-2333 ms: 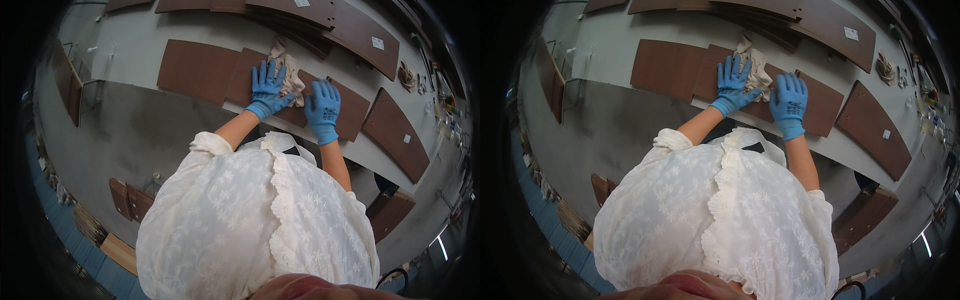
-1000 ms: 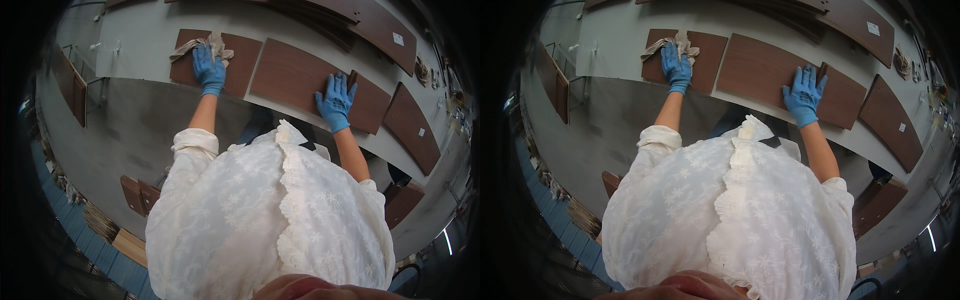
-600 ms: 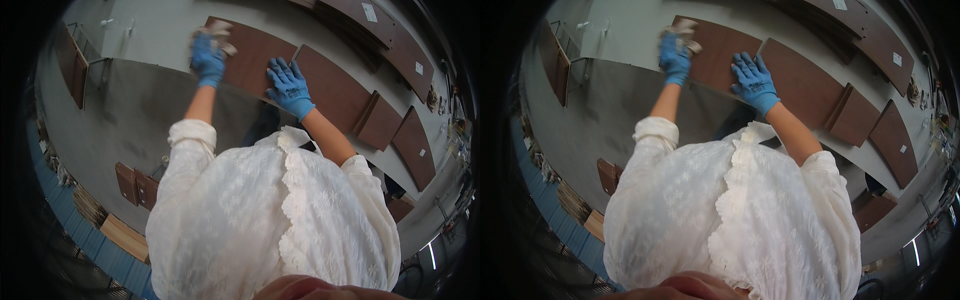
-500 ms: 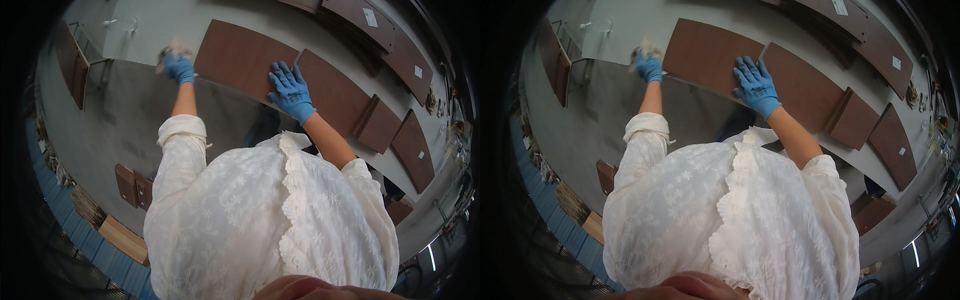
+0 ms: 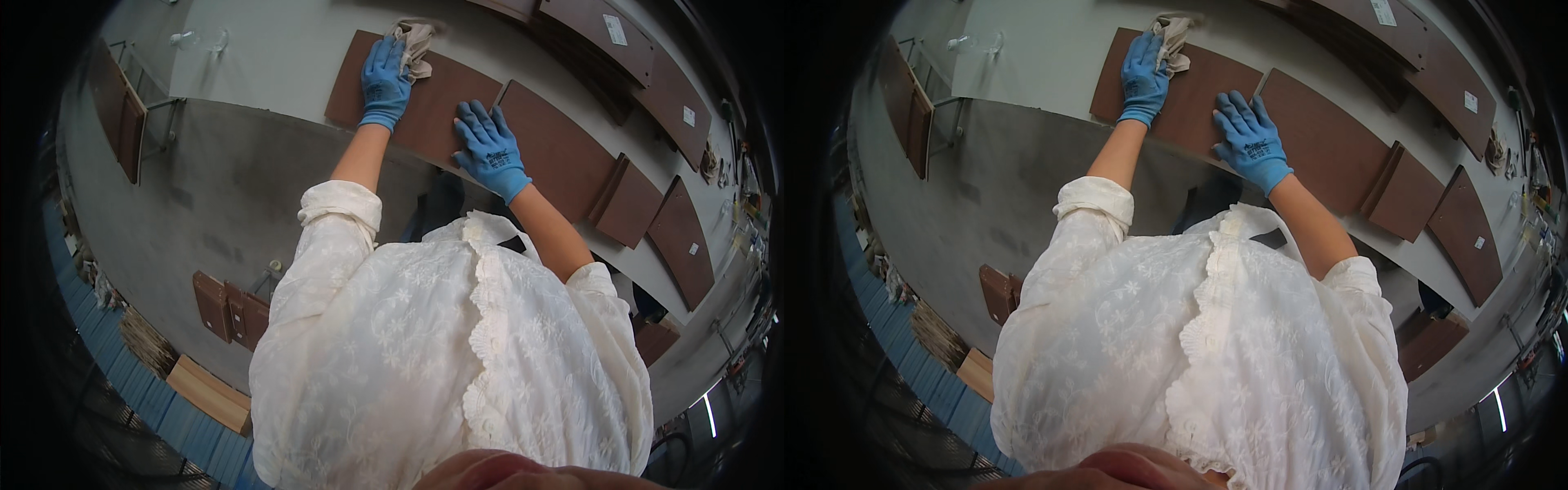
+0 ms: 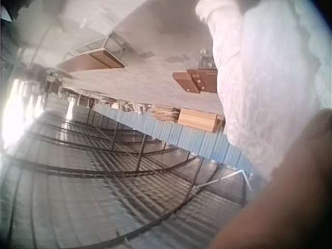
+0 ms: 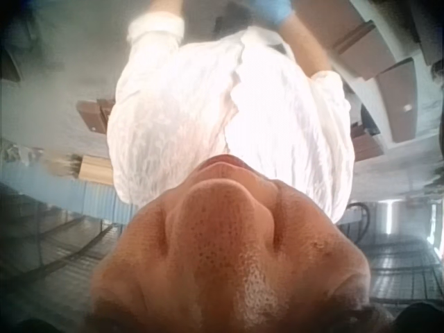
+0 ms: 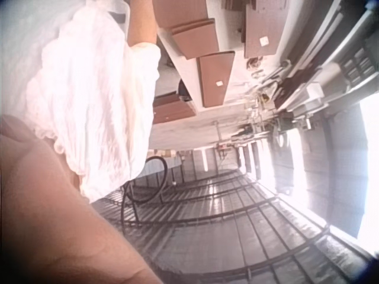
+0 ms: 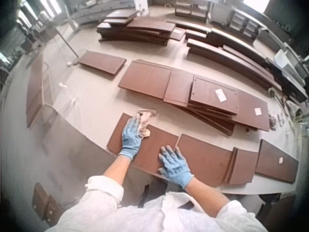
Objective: The person picks up brown wooden panels from a table and stacks them on the floor. They handle the panels one at a time, occasionally wiping them with a cloth before stacking.
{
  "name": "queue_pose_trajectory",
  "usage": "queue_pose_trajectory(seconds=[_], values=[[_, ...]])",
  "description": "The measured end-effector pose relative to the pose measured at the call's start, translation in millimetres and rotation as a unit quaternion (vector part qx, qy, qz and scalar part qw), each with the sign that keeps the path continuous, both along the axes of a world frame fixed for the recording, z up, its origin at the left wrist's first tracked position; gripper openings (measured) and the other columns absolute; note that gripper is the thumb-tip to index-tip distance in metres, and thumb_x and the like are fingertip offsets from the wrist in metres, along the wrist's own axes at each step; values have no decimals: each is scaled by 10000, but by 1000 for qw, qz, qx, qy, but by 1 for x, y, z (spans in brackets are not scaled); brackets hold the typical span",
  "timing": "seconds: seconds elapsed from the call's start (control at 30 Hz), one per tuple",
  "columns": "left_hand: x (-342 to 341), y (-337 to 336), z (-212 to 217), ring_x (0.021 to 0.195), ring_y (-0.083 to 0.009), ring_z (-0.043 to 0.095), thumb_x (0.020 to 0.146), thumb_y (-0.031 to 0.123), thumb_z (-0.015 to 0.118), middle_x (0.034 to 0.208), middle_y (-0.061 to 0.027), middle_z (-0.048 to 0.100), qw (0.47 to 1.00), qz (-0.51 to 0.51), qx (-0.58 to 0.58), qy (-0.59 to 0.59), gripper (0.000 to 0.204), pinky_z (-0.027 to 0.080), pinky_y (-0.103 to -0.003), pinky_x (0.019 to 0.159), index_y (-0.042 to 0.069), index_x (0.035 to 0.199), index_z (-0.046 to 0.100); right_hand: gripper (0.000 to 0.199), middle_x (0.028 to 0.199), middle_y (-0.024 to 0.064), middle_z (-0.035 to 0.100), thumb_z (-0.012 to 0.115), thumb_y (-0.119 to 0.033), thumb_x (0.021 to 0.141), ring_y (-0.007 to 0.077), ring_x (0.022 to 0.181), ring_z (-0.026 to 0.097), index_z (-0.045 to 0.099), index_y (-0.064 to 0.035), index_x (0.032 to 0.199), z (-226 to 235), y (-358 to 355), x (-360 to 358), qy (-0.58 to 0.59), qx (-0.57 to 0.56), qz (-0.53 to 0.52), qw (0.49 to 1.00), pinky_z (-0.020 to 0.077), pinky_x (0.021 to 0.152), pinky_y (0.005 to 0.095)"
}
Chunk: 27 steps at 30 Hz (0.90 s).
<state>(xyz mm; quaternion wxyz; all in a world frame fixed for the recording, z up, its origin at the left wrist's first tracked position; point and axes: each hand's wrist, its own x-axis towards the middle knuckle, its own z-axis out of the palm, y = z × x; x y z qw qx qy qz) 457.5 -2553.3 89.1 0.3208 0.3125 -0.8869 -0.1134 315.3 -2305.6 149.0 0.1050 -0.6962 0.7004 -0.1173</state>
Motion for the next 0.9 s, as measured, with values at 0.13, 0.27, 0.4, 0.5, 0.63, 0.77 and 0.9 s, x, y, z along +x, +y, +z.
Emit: queue_pose_trajectory(seconds=[0.13,0.27,0.4,0.5,0.63,0.77,0.9], values=[[39,-48,-32,1038,-371,676,956,173,611,1178,-190,697,978,202,44,-10,295,552,-434,916,37,1207,688,711,1665,54,328,632,-483,913,238,1564,227,485,-137,1516,1,3,3,27,26,-7,999,93,1294,482],[125,-86,-6,951,-298,706,1038,99,528,1201,-142,659,858,319,338,220,245,634,-405,828,-4,1233,634,703,1668,66,317,617,-487,935,235,1562,226,471,-130,1523,3,4,5,15,45,-18,999,87,1295,482],[77,-4,24,1080,-316,685,1051,109,509,1273,-163,648,893,126,278,332,304,608,-414,913,-13,1314,599,667,1628,102,380,676,-423,900,253,1535,292,521,-114,1470,10,15,-4,-32,-26,-17,999,154,1280,494],[21,84,53,1230,-367,622,1043,136,524,1375,-177,618,994,46,28,99,366,513,-449,1080,7,1382,576,657,1555,126,469,757,-361,821,286,1483,386,573,-88,1389,19,41,-19,-38,-56,-115,991,245,1240,522],[-7,161,56,1315,-412,551,917,185,655,1450,-186,570,990,-137,-20,-34,520,445,-479,1118,46,1412,584,630,1501,130,525,778,-353,787,297,1445,439,616,-77,1330,11,47,-9,-36,-134,-21,990,299,1205,559],[19,146,43,1327,-414,537,901,198,656,1464,-192,553,989,-127,23,-71,567,445,-495,1098,68,1446,570,638,1527,87,522,730,-411,838,263,1480,396,611,-97,1380,-5,42,3,-9,-69,-28,997,201,1256,558],[21,131,27,1326,-388,545,970,246,629,1444,-190,569,991,-116,63,-32,476,447,-479,1109,79,1415,610,694,1608,78,420,710,-456,854,257,1517,334,550,-146,1454,-2,47,-1,-31,-52,-17,998,160,1269,550]])
